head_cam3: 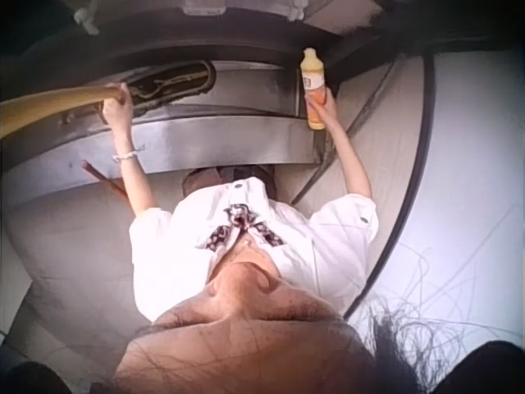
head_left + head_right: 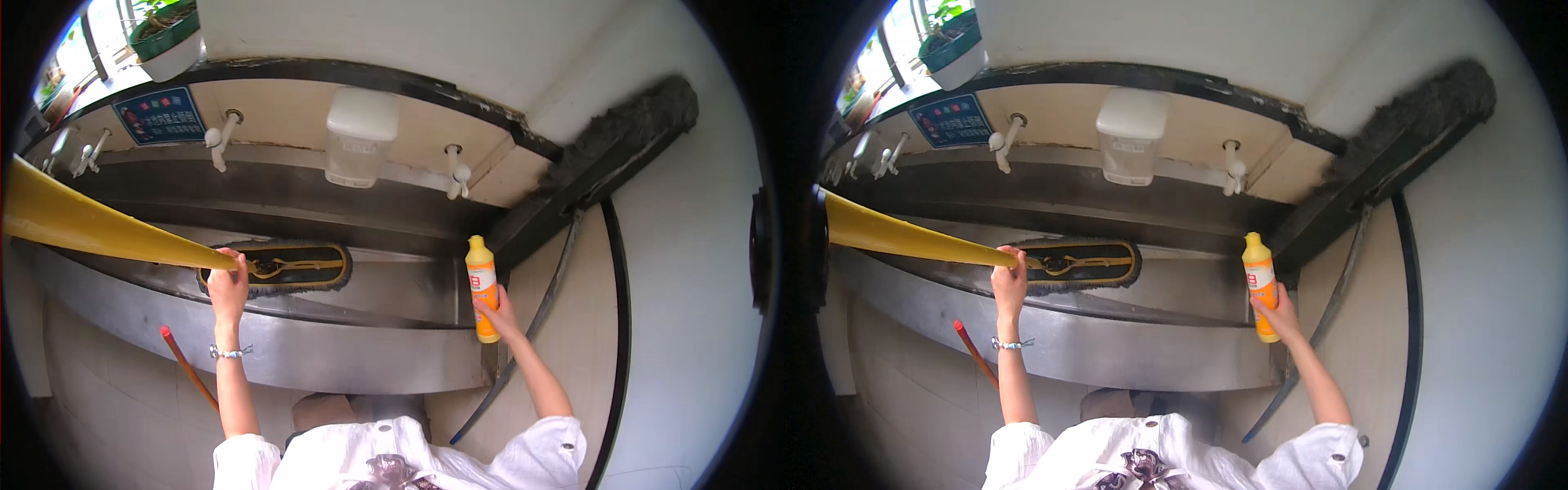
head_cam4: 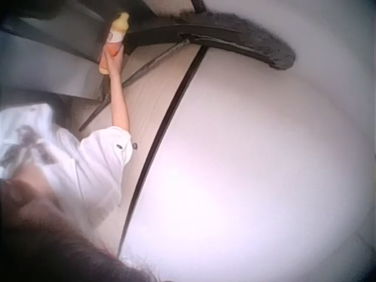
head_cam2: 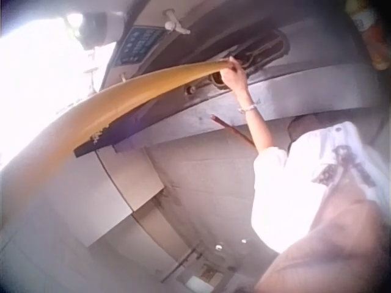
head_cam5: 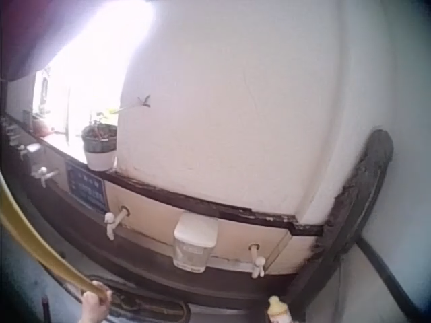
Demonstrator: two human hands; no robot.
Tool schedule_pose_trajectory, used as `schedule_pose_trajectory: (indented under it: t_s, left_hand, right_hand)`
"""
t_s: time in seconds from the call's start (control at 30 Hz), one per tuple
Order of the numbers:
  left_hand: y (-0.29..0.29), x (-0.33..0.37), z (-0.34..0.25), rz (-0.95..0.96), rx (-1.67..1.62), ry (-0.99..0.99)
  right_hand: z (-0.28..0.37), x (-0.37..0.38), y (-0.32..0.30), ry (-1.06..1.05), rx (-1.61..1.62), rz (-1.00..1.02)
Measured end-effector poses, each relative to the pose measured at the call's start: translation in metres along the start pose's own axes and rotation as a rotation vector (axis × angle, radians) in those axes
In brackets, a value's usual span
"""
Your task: Cleaning a long stainless steel trough-style sink and the bathroom floor with a brush and mop.
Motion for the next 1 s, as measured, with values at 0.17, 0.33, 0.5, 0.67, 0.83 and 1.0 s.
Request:
schedule_pose_trajectory:
  t_s: [0.17, 0.33, 0.5, 0.67, 0.83, 1.0]
  left_hand:
    - [-0.002, -0.001, 0.007, 0.002, -0.022, -0.052]
    - [-0.007, -0.003, 0.010, 0.034, 0.034, -0.095]
    - [-0.007, -0.009, 0.017, -0.019, -0.088, -0.088]
    - [-0.012, -0.013, 0.024, -0.024, -0.070, -0.050]
    - [-0.021, -0.018, 0.039, -0.073, -0.082, -0.080]
    - [-0.029, -0.019, 0.044, -0.071, -0.140, -0.100]
  right_hand:
    - [0.161, 0.012, 0.073, -0.529, 0.155, -0.026]
    - [0.332, 0.072, 0.133, -0.966, 0.094, 0.112]
    - [0.390, 0.143, 0.173, -1.191, 0.057, -0.001]
    - [0.397, 0.195, 0.181, -1.137, -0.144, -0.034]
    - [0.385, 0.201, 0.193, -1.103, -0.103, -0.085]
    - [0.372, 0.203, 0.190, -1.092, -0.118, -0.157]
Point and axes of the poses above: each hand's wrist, its own x-axis towards the middle knuckle, its own y-axis out of the palm, z = x × y, the point moved 6 cm from there along x, towards the middle knuckle, and after that the axes turned 9 degrees about z, right-handed, at the moved point
